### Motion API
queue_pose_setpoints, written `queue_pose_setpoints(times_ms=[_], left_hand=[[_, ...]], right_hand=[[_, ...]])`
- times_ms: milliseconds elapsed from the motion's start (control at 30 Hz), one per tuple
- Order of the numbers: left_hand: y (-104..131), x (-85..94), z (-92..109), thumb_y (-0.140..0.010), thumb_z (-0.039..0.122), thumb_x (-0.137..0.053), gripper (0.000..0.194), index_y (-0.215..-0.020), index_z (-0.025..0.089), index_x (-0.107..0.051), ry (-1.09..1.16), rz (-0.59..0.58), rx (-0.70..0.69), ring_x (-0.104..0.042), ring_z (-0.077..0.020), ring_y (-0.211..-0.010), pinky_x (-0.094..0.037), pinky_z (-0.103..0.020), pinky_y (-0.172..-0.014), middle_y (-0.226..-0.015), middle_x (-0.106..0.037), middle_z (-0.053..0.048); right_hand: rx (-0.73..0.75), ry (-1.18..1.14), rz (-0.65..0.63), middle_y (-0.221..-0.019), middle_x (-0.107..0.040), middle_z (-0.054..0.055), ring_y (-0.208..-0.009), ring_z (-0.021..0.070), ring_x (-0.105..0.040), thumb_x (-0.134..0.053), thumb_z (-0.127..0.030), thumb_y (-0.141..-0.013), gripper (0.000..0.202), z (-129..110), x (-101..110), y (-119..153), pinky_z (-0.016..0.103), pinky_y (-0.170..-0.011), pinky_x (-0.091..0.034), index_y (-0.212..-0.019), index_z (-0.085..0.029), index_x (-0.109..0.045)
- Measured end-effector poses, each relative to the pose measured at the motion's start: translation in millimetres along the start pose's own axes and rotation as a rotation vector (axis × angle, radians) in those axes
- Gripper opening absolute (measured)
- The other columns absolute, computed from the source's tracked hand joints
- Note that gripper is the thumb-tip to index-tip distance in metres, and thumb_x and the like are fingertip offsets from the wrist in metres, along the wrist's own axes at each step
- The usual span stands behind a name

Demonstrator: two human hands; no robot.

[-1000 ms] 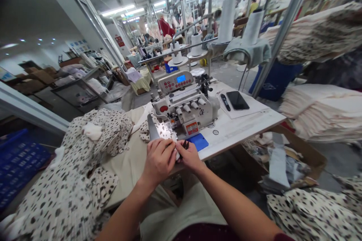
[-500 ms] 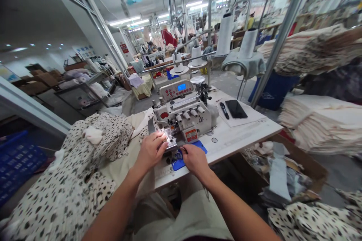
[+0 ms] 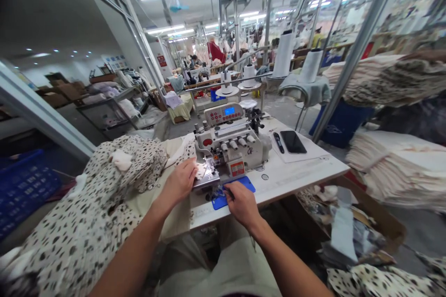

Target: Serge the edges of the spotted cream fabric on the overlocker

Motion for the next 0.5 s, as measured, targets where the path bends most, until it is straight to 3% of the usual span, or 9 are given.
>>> queue_pose_setpoints(times_ms=[167,300,400,500], left_hand=[[7.5,6.5,0.9,-0.099,0.027,-0.043,0.029,-0.126,0.021,-0.052,-0.112,-0.139,0.136,-0.063,-0.0215,-0.103,-0.048,-0.032,-0.087,-0.121,-0.061,-0.011],[13.8,17.2,2.8,-0.097,0.038,-0.048,0.024,-0.107,0.019,-0.059,-0.138,-0.261,0.179,-0.065,-0.0242,-0.096,-0.046,-0.032,-0.081,-0.101,-0.067,-0.010],[24.0,23.5,10.6,-0.091,0.041,-0.054,0.023,-0.097,0.020,-0.062,-0.075,-0.384,0.112,-0.065,-0.0227,-0.083,-0.042,-0.030,-0.070,-0.090,-0.070,-0.008],[40.2,26.3,23.5,-0.084,0.042,-0.061,0.022,-0.084,0.020,-0.066,-0.040,-0.517,-0.051,-0.063,-0.0210,-0.074,-0.039,-0.029,-0.063,-0.082,-0.070,-0.005]], right_hand=[[0.086,-0.099,0.022,-0.093,-0.074,0.009,-0.085,0.0213,-0.069,-0.053,-0.024,-0.093,0.019,-29.6,0.6,-20.5,0.031,-0.080,-0.054,-0.102,-0.018,-0.069],[0.030,-0.105,-0.167,-0.093,-0.076,0.008,-0.079,0.0209,-0.069,-0.056,-0.026,-0.091,0.035,-49.5,-6.9,-40.7,0.029,-0.075,-0.052,-0.124,-0.019,-0.065],[-0.005,-0.108,-0.349,-0.090,-0.076,0.004,-0.075,0.0197,-0.069,-0.058,-0.017,-0.083,0.054,-57.8,-10.1,-49.5,0.026,-0.071,-0.049,-0.137,-0.024,-0.057],[0.000,-0.238,-0.431,-0.089,-0.076,0.001,-0.078,0.0175,-0.068,-0.055,-0.009,-0.074,0.046,-54.5,-3.5,-49.0,0.024,-0.071,-0.047,-0.115,-0.024,-0.071]])
Point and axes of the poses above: each hand's wrist, its own y-axis away from the middle knuckle, its own x-axis out of the back of the hand, z = x × y, the point moved 3 cm from there along -y, towards the middle knuckle
